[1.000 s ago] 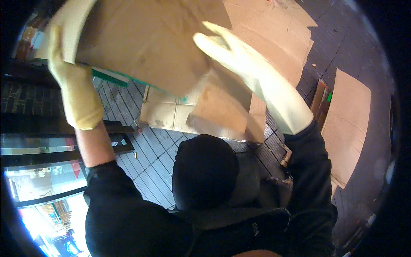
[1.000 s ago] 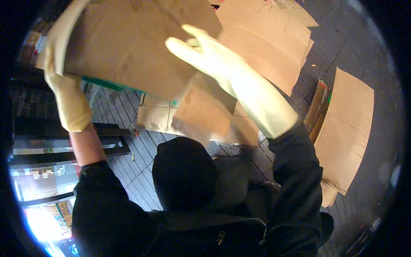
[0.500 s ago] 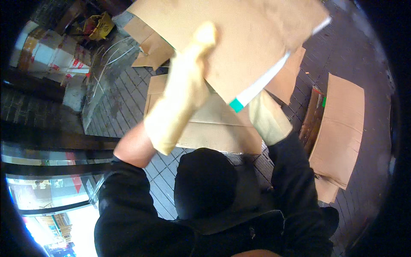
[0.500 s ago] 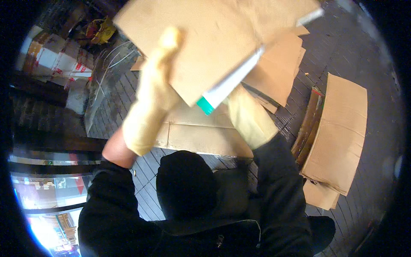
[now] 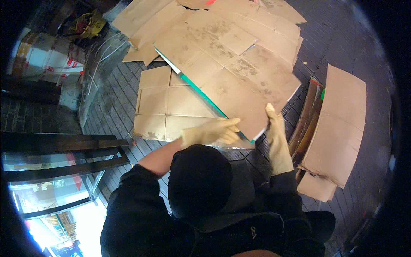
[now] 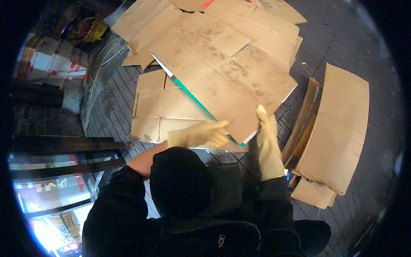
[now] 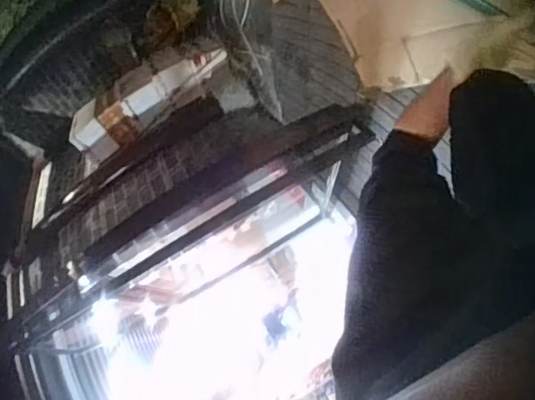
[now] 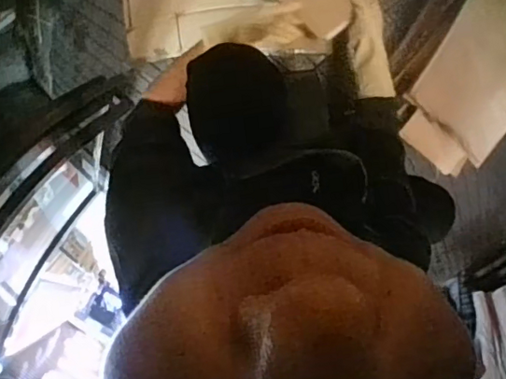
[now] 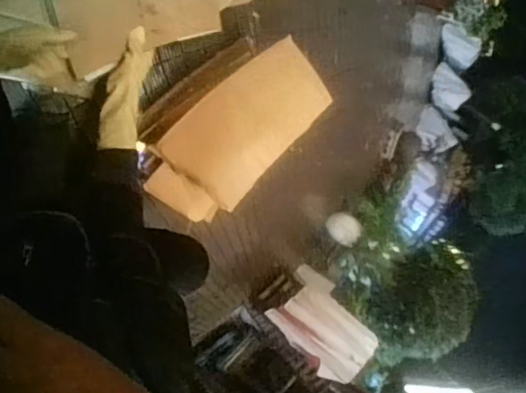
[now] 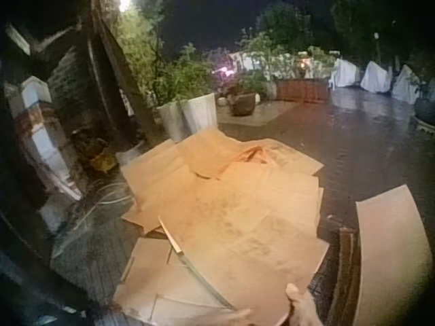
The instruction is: The person sits on a tiled floor and folds flat cardboard pieces by hand. They repeatedly pick up cardboard sheets, fold them in half, and place them into a growing stack.
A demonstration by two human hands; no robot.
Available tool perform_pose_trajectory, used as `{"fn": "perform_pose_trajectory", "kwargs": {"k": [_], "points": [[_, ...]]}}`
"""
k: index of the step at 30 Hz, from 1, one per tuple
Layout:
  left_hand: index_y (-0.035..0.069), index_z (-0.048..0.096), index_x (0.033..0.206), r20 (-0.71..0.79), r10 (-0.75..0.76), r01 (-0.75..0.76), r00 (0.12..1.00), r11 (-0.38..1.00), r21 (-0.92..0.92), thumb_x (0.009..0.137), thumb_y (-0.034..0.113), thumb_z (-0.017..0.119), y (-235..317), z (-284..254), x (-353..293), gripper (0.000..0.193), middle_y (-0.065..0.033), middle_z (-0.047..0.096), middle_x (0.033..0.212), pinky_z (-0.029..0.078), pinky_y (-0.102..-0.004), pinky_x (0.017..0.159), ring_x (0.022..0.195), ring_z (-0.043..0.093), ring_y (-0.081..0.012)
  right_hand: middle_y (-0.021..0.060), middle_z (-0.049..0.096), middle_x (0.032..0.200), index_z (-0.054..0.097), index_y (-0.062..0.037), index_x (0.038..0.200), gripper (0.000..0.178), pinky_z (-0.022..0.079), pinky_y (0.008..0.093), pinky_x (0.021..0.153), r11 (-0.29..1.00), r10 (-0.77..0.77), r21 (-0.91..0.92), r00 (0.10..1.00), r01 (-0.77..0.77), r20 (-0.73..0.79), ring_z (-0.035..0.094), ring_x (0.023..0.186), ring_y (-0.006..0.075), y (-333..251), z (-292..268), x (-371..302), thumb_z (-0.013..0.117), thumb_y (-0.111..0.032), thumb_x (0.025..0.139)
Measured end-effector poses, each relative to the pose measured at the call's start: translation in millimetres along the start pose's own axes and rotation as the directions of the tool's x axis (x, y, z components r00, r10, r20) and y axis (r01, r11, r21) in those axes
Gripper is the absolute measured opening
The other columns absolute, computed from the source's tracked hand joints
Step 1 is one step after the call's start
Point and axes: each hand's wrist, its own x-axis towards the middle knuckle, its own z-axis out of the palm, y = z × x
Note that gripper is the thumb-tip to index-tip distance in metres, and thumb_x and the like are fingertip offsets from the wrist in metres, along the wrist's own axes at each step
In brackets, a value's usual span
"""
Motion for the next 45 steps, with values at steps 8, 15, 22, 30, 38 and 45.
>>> {"fn": "perform_pose_trajectory", "kwargs": {"k": [8,15,22,30,38,45], "points": [[0.008,0.032,0.177,0.001,0.873,0.248,0.488,-0.139,0.959,0.087,0.043,0.097,98,-76,-80,0.117,-0.0311,0.041,0.174,0.028,-0.0544,0.137,0.165,0.039,-0.0412,0.0134,0.078,0.132,0.066,-0.0035,0.147,0.045,0.064,0.0412,0.097,0.997,-0.071,-0.046,0.996,0.069,-0.053,0.078,0.113,0.0264,-102,0,-40,0.076,-0.023,0.109],[0.005,0.043,0.174,0.247,0.810,0.092,0.533,-0.345,0.934,0.088,0.017,0.089,95,-66,5,0.098,-0.0293,0.048,0.173,0.030,-0.0510,0.139,0.165,0.042,-0.0429,0.0130,0.076,0.134,0.061,-0.0017,0.153,0.055,0.062,0.0414,0.103,0.915,-0.342,-0.245,0.938,0.321,-0.048,0.075,0.119,0.0271,-172,48,-97,0.072,-0.035,0.112],[-0.001,0.075,0.143,-0.365,0.853,-0.834,0.373,0.481,0.269,0.109,0.008,0.079,2,-3,27,0.036,-0.0008,0.077,0.128,0.057,-0.0302,0.095,0.113,0.070,-0.0093,0.0235,0.074,0.145,0.049,0.0001,0.169,0.052,0.059,0.0422,0.114,0.641,-0.601,0.116,0.402,0.759,0.691,0.076,0.126,0.0305,-212,154,-70,0.050,-0.027,0.124],[0.005,0.054,0.166,-0.634,0.403,-0.504,0.659,0.863,0.025,0.111,0.037,0.075,-24,-44,23,0.067,-0.0181,0.068,0.158,0.046,-0.0456,0.127,0.148,0.061,-0.0310,0.0280,0.057,0.165,0.050,-0.0012,0.169,0.083,0.040,0.0433,0.131,0.707,-0.544,-0.428,0.820,0.563,0.179,0.054,0.156,0.0336,-105,121,6,0.081,-0.046,0.106],[-0.007,0.065,0.152,-0.933,0.077,0.061,0.352,0.993,0.104,0.086,0.064,0.094,1,-53,15,0.101,-0.0257,0.070,0.152,0.055,-0.0528,0.115,0.137,0.069,-0.0372,0.0104,0.067,0.115,0.036,0.0067,0.171,0.107,0.059,0.0354,0.080,0.936,0.019,-0.332,0.958,-0.118,-0.286,0.066,0.091,0.0202,34,48,-16,0.085,-0.055,0.099],[-0.005,0.032,0.174,-0.910,0.367,-0.392,0.192,0.879,0.272,0.084,0.056,0.100,-34,-109,14,0.128,-0.0285,0.057,0.165,0.053,-0.0447,0.119,0.144,0.062,-0.0374,0.0130,0.061,0.160,0.039,-0.0106,0.175,0.103,0.066,0.0410,0.095,0.964,0.258,-0.042,0.960,-0.264,-0.113,0.069,0.127,0.0249,57,77,-17,0.087,-0.059,0.097]]}}
